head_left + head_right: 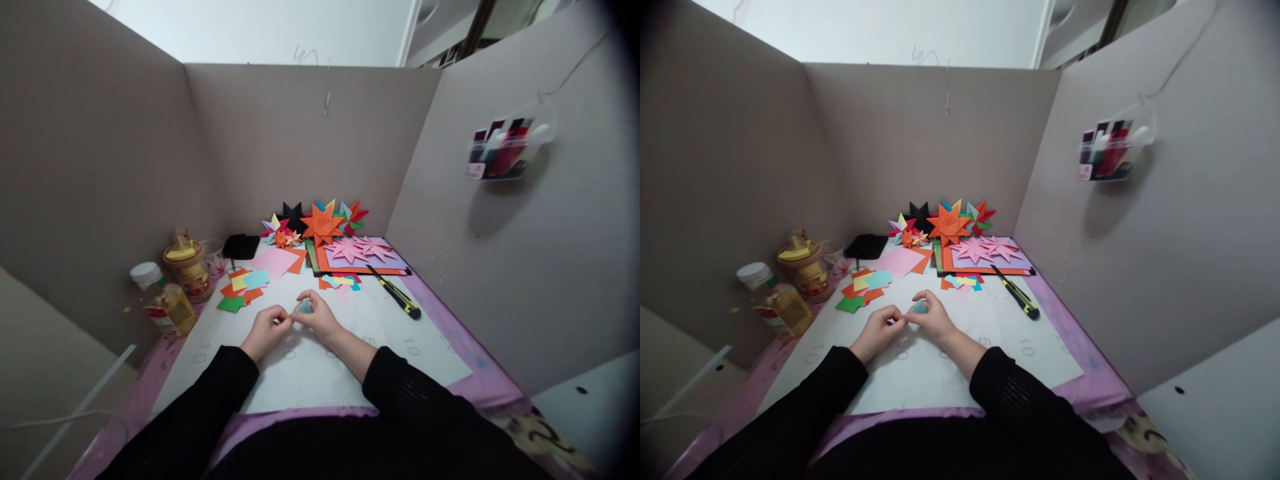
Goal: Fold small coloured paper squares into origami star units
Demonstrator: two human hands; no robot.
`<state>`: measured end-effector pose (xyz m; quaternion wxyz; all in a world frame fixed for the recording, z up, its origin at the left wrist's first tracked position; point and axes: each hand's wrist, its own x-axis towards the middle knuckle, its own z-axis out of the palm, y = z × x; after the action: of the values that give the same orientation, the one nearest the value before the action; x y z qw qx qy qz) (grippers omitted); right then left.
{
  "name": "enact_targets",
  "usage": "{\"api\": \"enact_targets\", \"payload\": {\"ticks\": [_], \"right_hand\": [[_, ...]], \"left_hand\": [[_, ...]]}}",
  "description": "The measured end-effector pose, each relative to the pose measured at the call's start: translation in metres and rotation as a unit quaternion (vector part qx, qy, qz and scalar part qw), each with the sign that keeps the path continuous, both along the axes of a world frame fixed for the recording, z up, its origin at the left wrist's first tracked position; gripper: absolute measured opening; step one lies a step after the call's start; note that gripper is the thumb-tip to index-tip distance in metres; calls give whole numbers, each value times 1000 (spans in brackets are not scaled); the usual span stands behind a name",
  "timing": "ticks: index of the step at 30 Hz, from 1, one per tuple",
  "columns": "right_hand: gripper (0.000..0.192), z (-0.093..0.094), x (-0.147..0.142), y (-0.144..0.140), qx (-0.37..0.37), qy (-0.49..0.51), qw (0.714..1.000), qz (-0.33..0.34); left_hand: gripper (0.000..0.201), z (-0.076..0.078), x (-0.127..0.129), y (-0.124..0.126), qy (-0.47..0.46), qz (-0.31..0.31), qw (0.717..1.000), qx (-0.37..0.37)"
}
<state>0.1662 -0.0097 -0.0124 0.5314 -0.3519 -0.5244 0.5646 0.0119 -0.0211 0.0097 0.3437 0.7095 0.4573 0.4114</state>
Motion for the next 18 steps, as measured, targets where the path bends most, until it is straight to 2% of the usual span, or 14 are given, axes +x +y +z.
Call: {"api": "enact_targets", "payload": {"ticks": [9, 14, 18], "right_hand": [[43, -2, -1, 3, -27, 12, 999, -14], [36, -7, -1, 5, -25, 30, 999, -15], [39, -9, 5, 12, -30, 52, 998, -36]], "left_hand": [[21, -5, -2, 3, 10, -13, 1000, -17], [21, -6, -3, 4, 10, -15, 999, -36], [16, -7, -4, 5, 5, -25, 998, -56]]}}
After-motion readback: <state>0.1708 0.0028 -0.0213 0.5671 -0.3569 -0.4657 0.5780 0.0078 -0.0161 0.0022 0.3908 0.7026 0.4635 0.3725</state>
